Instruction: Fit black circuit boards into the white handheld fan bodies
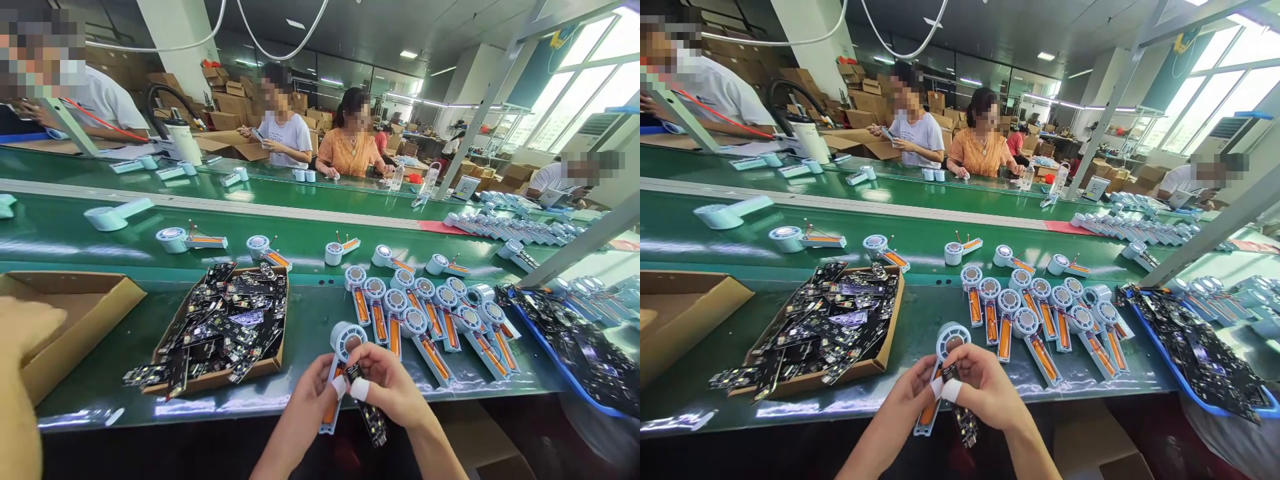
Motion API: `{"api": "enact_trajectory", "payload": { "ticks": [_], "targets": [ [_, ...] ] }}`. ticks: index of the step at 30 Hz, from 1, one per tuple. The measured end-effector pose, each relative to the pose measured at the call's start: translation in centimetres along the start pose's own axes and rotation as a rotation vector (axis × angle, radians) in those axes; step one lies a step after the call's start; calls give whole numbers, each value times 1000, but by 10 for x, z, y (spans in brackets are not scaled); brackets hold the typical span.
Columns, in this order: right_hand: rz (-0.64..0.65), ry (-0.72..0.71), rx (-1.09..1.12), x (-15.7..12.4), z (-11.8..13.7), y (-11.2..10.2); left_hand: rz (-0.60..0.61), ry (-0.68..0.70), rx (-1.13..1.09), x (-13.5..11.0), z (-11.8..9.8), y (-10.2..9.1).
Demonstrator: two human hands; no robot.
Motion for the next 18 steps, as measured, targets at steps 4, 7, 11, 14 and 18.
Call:
{"api": "enact_trajectory", "payload": {
  "ticks": [4, 7, 11, 14, 18],
  "targets": [
    [-138, 22, -166, -11, 4, -14, -127, -61, -53, -8, 10, -6],
    [-200, -2, -335, -16, 9, -15, -208, -44, -67, -10, 14, -8],
    [-278, -71, -599, -17, 13, -11, -282, 24, -34, -7, 12, -8],
    [-314, -103, -1016, -17, 19, -7, -336, 64, 60, -7, 5, -10],
    [-21, -26, -1512, -16, 28, 6, -375, 92, 140, -10, -5, -15]
  ]
}}
Point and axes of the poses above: each hand's wrist, its own x-axis towards the middle knuckle, its own y-axis out of the palm, z = x × y, the point moved 5 cm from there along x, towards the middle knuckle
